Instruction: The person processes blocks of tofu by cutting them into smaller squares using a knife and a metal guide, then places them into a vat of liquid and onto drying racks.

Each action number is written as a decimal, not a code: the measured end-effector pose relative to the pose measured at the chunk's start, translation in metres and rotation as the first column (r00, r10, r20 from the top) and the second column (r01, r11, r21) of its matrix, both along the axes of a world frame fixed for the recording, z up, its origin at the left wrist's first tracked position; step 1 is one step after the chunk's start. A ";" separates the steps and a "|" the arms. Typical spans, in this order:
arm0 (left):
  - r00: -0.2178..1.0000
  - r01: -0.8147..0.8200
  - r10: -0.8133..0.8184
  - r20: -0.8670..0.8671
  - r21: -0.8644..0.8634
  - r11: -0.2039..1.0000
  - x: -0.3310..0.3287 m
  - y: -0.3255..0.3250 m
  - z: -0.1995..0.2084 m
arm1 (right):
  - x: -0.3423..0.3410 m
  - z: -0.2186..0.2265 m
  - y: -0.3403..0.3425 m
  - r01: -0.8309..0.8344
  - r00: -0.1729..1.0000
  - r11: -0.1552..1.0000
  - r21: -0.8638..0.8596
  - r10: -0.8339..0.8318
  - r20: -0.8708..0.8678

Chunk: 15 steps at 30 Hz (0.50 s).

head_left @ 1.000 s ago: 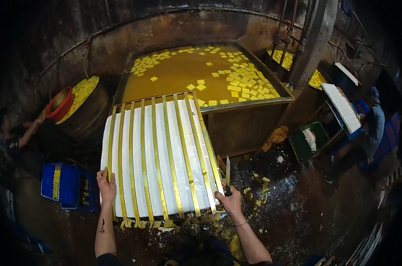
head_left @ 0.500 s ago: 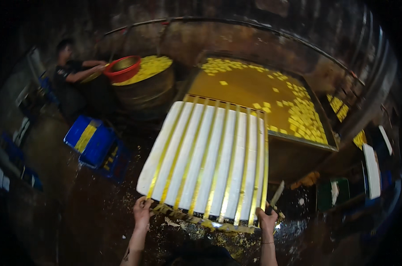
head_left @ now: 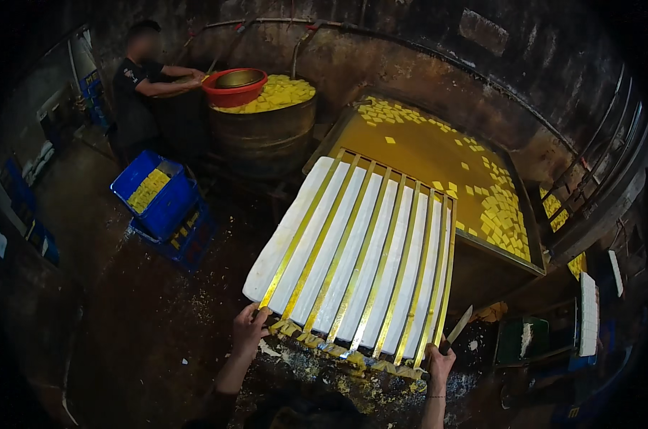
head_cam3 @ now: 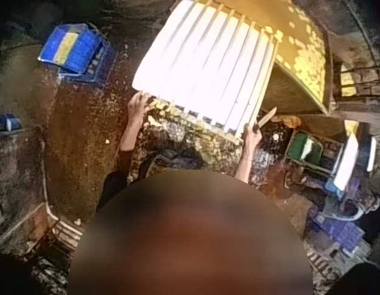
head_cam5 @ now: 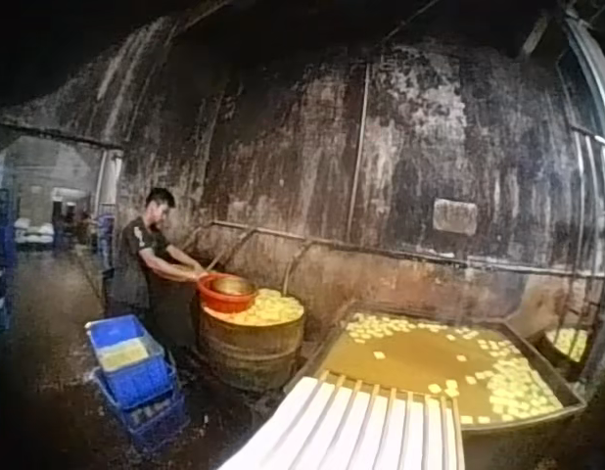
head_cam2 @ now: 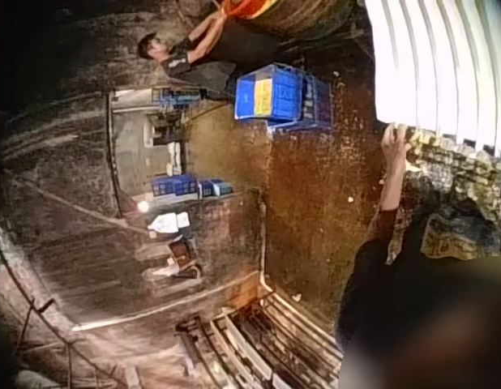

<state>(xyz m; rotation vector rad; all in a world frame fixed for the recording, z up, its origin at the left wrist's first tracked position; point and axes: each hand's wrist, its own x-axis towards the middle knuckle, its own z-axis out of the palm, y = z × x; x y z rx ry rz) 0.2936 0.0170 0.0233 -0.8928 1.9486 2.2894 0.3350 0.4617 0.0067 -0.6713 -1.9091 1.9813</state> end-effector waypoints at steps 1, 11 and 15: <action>1.000 0.000 0.000 -0.002 0.002 1.000 0.000 0.000 0.000 | 0.000 0.002 -0.001 0.000 1.000 1.000 0.002 0.000 -0.002; 0.999 -0.011 -0.022 -0.046 -0.611 0.792 0.009 -0.002 0.021 | 0.043 0.091 -0.023 -0.052 0.997 0.766 0.640 0.001 0.080; 0.560 0.281 -0.760 -0.328 -0.788 0.548 0.001 0.082 0.074 | 0.055 0.153 -0.078 -0.644 0.757 0.589 0.488 0.582 0.297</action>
